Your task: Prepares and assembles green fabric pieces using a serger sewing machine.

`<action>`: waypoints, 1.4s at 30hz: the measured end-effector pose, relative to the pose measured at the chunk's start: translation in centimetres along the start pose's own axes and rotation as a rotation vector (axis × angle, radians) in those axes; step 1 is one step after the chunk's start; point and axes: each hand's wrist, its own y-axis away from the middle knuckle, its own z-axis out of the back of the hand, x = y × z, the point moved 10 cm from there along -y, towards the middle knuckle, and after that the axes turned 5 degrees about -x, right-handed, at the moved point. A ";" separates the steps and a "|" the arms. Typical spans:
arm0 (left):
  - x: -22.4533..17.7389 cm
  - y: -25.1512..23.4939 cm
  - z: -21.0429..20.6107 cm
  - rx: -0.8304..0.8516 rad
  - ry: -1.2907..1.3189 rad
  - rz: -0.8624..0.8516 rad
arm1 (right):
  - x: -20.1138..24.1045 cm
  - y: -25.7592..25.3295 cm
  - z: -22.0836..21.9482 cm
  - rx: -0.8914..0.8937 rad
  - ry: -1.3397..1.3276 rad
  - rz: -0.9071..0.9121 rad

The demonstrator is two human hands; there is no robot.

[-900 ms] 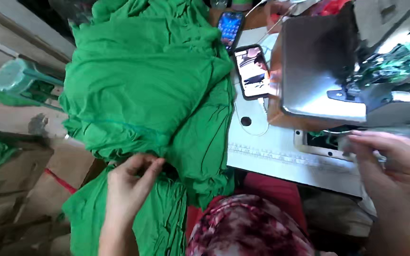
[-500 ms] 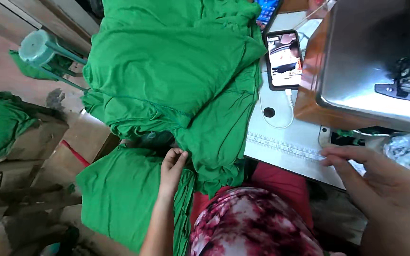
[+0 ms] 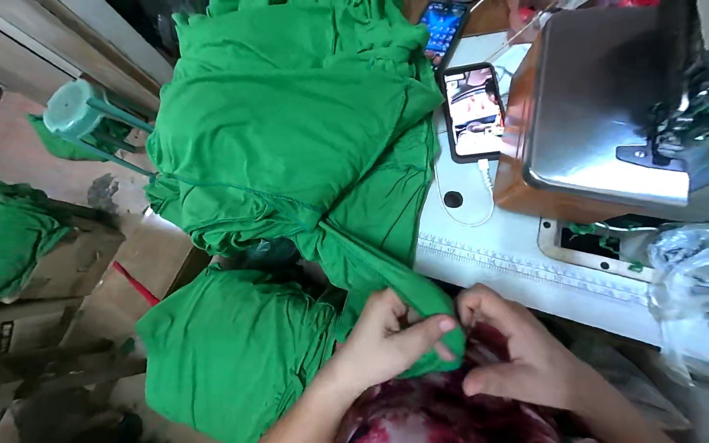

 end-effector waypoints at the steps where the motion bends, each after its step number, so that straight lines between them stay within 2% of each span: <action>1: -1.3 -1.2 -0.7 0.005 0.020 -0.060 | 0.0 -0.1 -0.3 -0.037 0.020 -0.010; 3: -3.2 -3.2 -2.0 0.025 -0.032 -0.167 | -0.2 -0.2 0.0 -0.130 0.046 -0.032; 8: -6.7 -5.7 -2.3 0.151 -0.508 -0.280 | 0.2 -0.2 5.0 -0.330 0.122 -0.106; 12: -8.3 -6.2 -1.4 0.025 -0.752 -0.513 | 2.2 0.1 8.1 -0.448 0.171 -0.045; 14: -7.6 -6.8 -2.2 0.039 -0.886 -0.538 | 3.3 0.2 8.8 -0.465 0.248 0.032; 18: -6.7 -7.9 -3.8 0.188 -0.826 -0.477 | 5.5 0.8 10.4 -0.436 0.474 0.158; 23: -8.8 -8.3 -4.1 0.295 -0.781 -0.498 | 6.7 2.1 13.0 -0.466 0.578 0.181; 28: -14.1 -9.3 -2.1 0.256 -0.858 -0.617 | 5.7 3.3 14.9 -0.510 0.434 0.130; 31: -15.6 -10.9 -1.1 0.218 -0.919 -0.704 | 4.9 2.9 14.7 -0.509 0.271 0.125; 34: -13.9 -13.4 -0.7 0.091 -1.055 -0.801 | 3.8 2.2 13.9 -0.524 0.180 0.103; 37: -10.5 -13.7 -1.5 -0.054 -1.147 -0.768 | 2.8 1.7 13.5 -0.537 0.112 0.078; 40: -8.3 -9.3 -4.1 -0.094 -0.849 -0.830 | 2.3 1.8 13.8 -0.594 0.078 0.062; 42: -6.2 -6.8 -5.9 -0.080 -0.635 -0.805 | 2.2 1.6 13.7 -0.617 0.080 0.059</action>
